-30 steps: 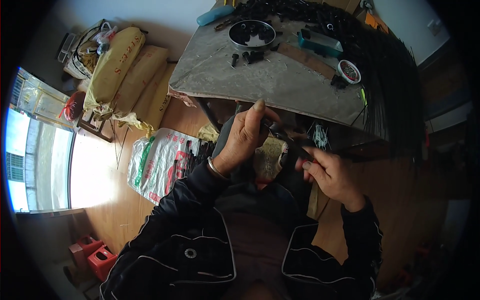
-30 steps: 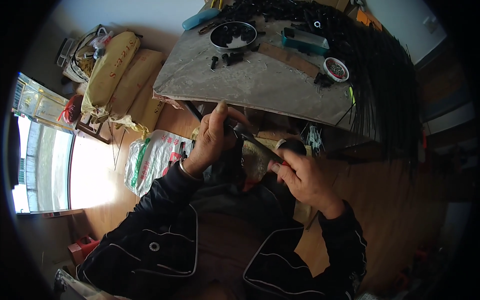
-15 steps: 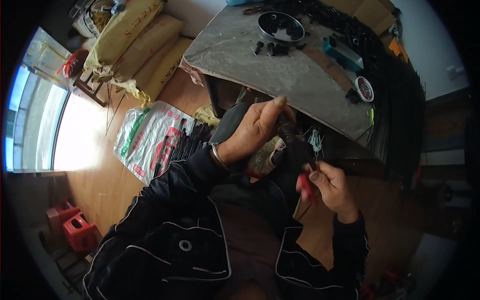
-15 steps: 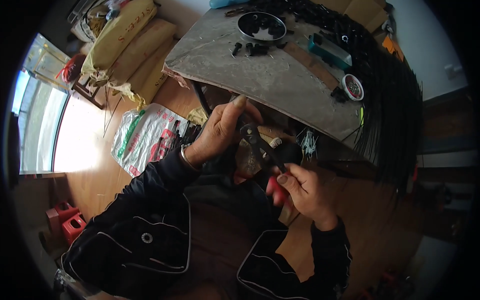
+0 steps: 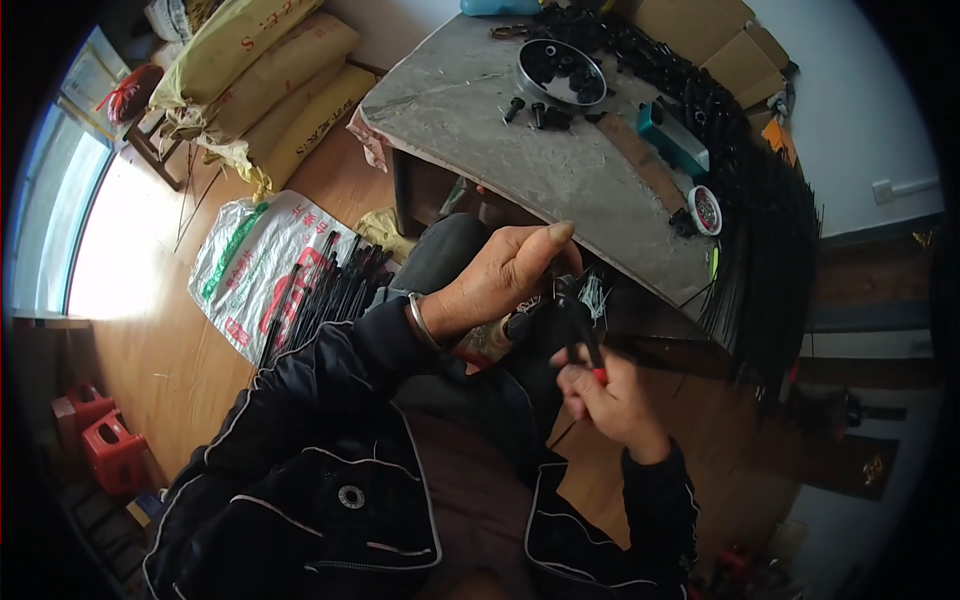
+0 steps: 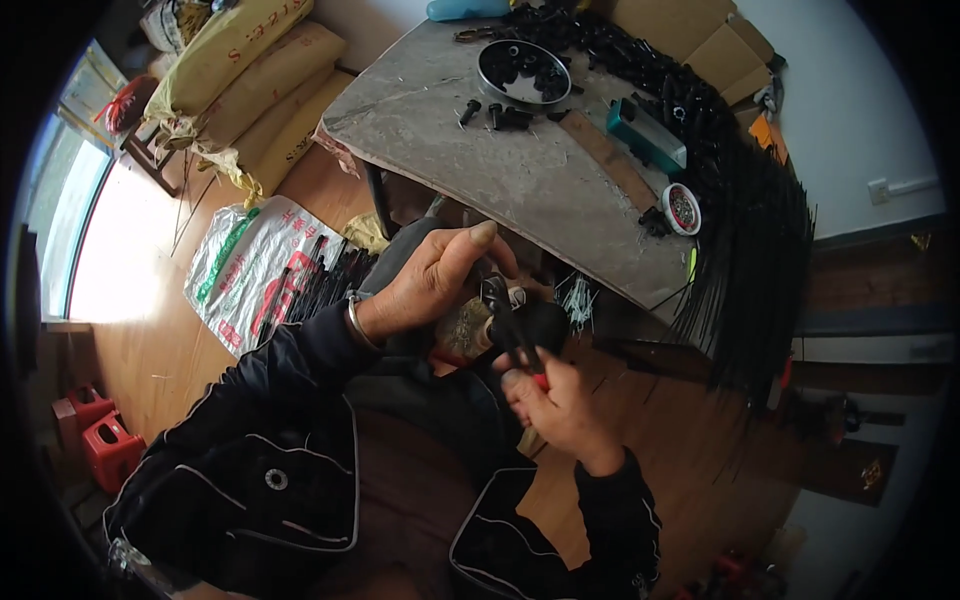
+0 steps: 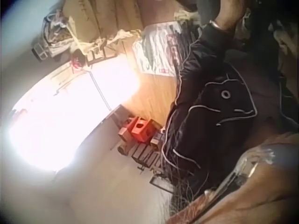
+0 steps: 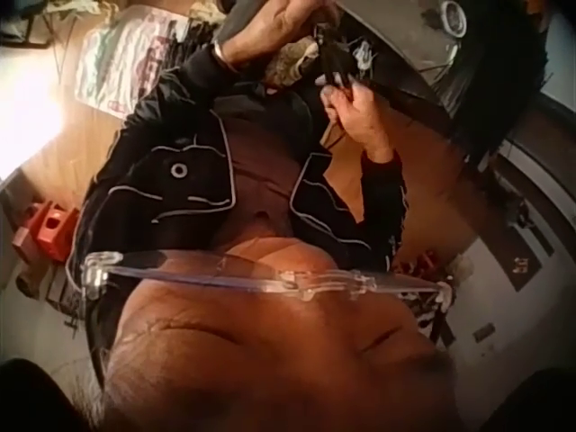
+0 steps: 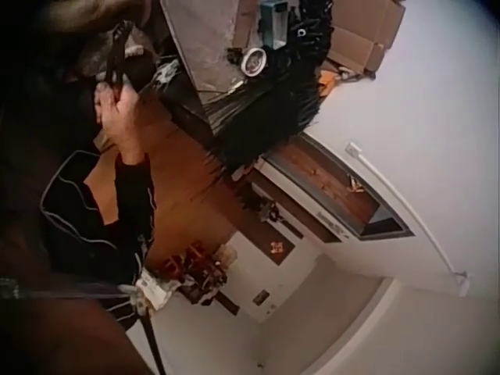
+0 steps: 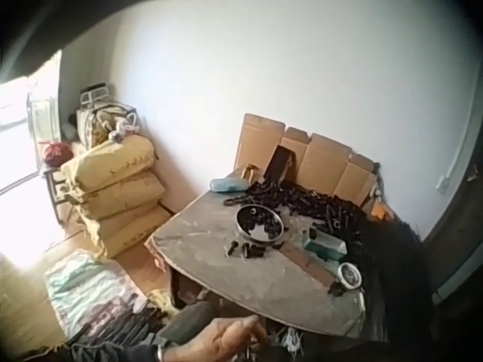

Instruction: Assembling black plastic rods and small connector components at a workbench using pliers.

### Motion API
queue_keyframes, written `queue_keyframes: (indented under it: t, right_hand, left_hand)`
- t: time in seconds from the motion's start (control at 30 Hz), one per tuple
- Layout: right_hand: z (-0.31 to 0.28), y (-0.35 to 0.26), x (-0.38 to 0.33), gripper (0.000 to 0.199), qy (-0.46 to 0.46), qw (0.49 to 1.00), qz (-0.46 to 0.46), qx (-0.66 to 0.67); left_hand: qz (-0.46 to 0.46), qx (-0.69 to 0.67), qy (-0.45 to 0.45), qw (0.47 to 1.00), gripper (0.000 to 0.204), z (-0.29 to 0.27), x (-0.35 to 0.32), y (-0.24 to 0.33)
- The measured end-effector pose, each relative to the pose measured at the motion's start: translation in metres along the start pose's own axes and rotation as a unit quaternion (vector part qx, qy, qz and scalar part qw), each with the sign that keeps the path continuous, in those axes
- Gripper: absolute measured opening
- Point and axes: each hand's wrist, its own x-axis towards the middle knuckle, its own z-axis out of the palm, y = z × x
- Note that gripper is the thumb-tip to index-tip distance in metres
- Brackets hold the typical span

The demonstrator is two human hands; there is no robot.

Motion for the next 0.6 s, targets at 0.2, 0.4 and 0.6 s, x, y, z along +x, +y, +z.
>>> queue_keyframes:
  t: [0.2, 0.4, 0.6]
  right_hand:
    - [-0.007, 0.008, -0.001, 0.042, -0.152, 0.966, 0.085, 0.189]
    - [-0.006, -0.008, 0.000, 0.052, -0.147, 0.970, 0.075, 0.179]
    - [0.000, -0.023, -0.007, 0.053, -0.149, 0.960, 0.118, 0.207]
  left_hand:
    - [-0.059, 0.047, -0.065, 0.995, 0.062, -0.003, -0.002, 0.014]
    - [-0.054, 0.042, -0.064, 0.996, 0.064, -0.004, 0.000, 0.012]
    - [-0.049, 0.058, -0.075, 0.994, 0.064, -0.007, -0.001, 0.014]
